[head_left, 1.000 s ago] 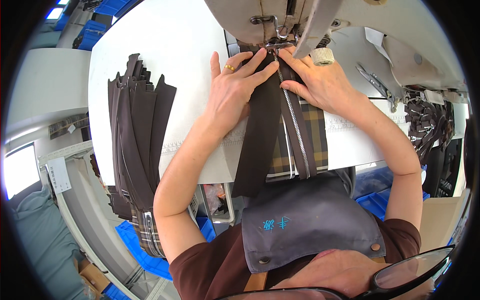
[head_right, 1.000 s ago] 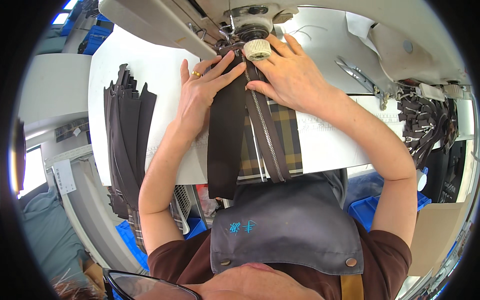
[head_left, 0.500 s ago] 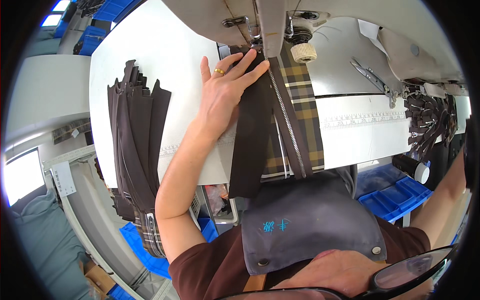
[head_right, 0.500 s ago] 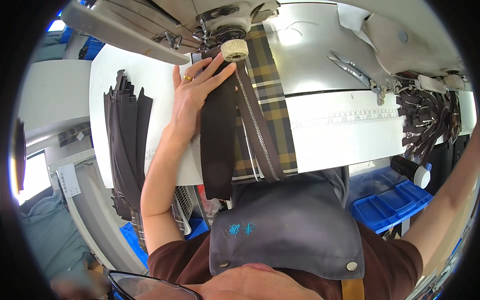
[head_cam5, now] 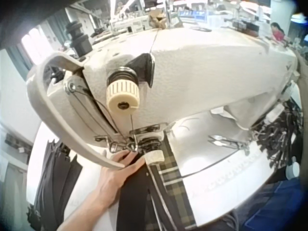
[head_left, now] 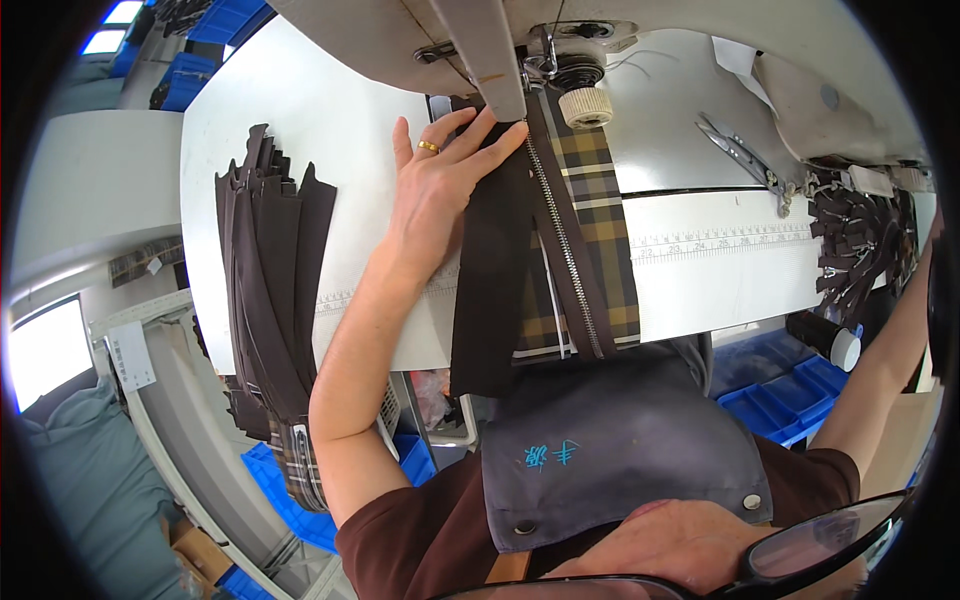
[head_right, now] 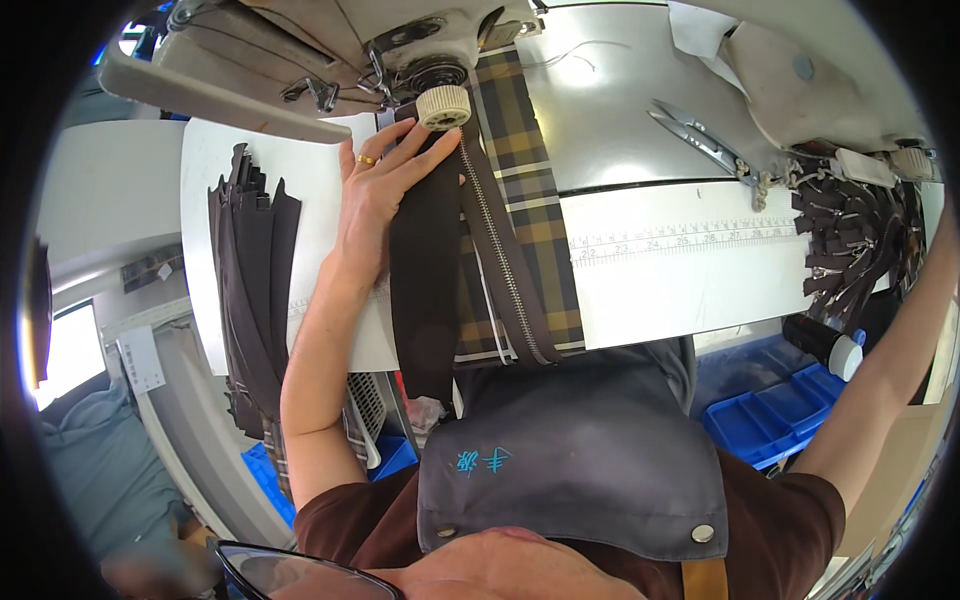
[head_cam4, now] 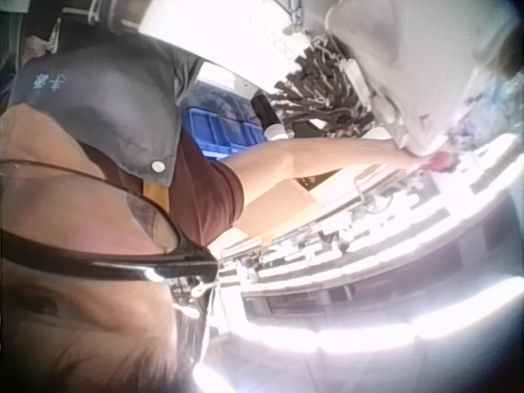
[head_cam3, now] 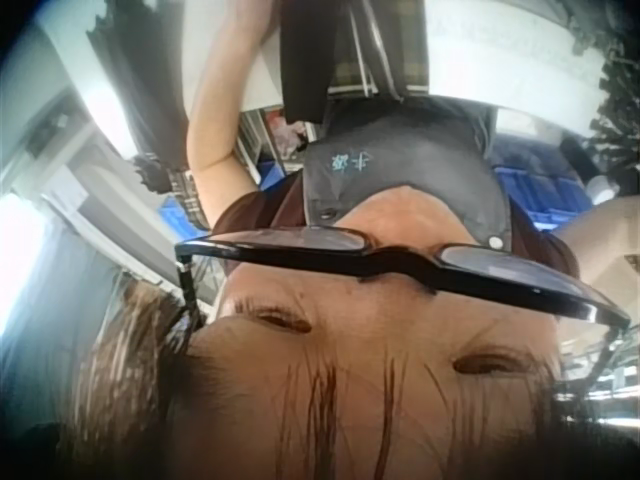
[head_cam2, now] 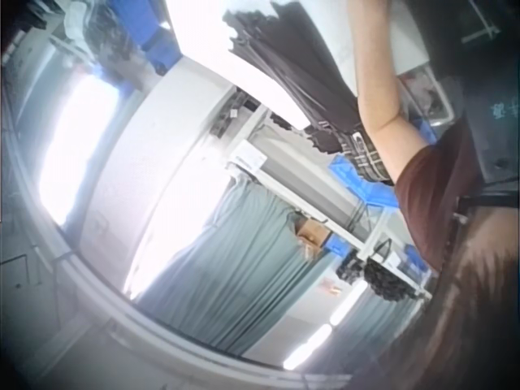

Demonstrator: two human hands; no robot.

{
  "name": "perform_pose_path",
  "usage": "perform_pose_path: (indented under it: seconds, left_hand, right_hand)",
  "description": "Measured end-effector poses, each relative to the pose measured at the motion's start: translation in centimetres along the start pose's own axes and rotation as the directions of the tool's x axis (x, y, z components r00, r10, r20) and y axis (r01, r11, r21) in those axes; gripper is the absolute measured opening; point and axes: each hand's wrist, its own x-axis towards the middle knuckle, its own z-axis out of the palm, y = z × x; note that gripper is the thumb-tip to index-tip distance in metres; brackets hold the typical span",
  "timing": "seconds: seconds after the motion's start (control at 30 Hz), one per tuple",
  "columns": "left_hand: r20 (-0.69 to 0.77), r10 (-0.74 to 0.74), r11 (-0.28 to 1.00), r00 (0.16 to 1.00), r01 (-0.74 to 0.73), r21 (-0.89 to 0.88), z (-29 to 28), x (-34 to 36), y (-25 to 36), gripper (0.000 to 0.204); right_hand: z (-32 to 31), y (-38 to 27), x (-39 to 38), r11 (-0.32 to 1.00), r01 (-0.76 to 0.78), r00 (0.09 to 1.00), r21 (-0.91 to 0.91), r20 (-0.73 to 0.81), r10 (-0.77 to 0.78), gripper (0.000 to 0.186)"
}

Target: The person sews zippers onto plaid fabric pieces using a sewing machine. They align the zipper with the fabric edge, guide it under the needle, and stitch along the length. The person repeats this process for multiple fabric pieces, occasionally trimming threads and moving finished items aside.

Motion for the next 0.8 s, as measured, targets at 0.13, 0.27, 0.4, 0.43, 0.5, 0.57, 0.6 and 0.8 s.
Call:
perform_pose_path:
  seconds: [0.13, 0.27, 0.4, 0.43, 0.5, 0.57, 0.6, 0.8]
  left_hand:
    - [-0.009, 0.007, 1.000, 1.000, -0.007, 0.003, 0.0, 0.0, 0.0, 0.043]
    - [0.017, 0.026, 0.999, 1.000, -0.026, -0.020, -0.3, -0.3, -0.3, 0.058]
    - [0.010, 0.032, 0.999, 0.999, -0.032, -0.020, -0.5, -0.4, -0.2, 0.058]
    - [0.020, 0.031, 1.000, 0.999, -0.031, 0.004, -0.5, -0.6, -0.1, 0.058]
    - [0.022, 0.036, 0.999, 0.999, -0.037, 0.012, -0.1, -0.5, -0.2, 0.058]
    - [0.023, 0.032, 0.999, 0.999, -0.032, -0.002, -0.1, -0.4, -0.3, 0.055]
    - [0.035, 0.021, 1.000, 0.999, -0.020, -0.006, -0.1, -0.3, -0.3, 0.052]
    - [0.047, -0.003, 1.000, 0.999, 0.004, -0.025, -0.3, -0.5, 0.0, 0.054]
  right_hand:
    - [0.9, -1.1, 1.7, 0.999, 0.013, 1.000, -0.030, -0.026, -0.014, 0.037]
    - [-0.9, -7.4, 1.3, 0.986, 0.160, 0.968, -0.044, -0.190, -0.165, 0.035]
    - [-4.6, -23.4, -1.6, 0.704, 0.563, 0.826, 0.432, -0.319, -0.464, 0.034]
    - [-4.3, -28.2, -2.5, 0.501, 0.674, 0.725, 0.543, -0.359, -0.587, 0.034]
    - [-5.9, -38.7, -3.7, 0.203, 0.972, 0.236, 0.120, -0.530, -0.815, 0.036]
    - [-3.6, -42.0, -3.7, 0.225, 0.949, 0.307, 0.222, -0.484, -0.819, 0.051]
    - [-2.5, -42.6, -3.3, 0.260, 0.931, 0.350, 0.255, -0.434, -0.830, 0.054]
    - [0.6, -44.2, -2.8, 0.343, 0.913, 0.409, 0.222, -0.453, -0.792, 0.059]
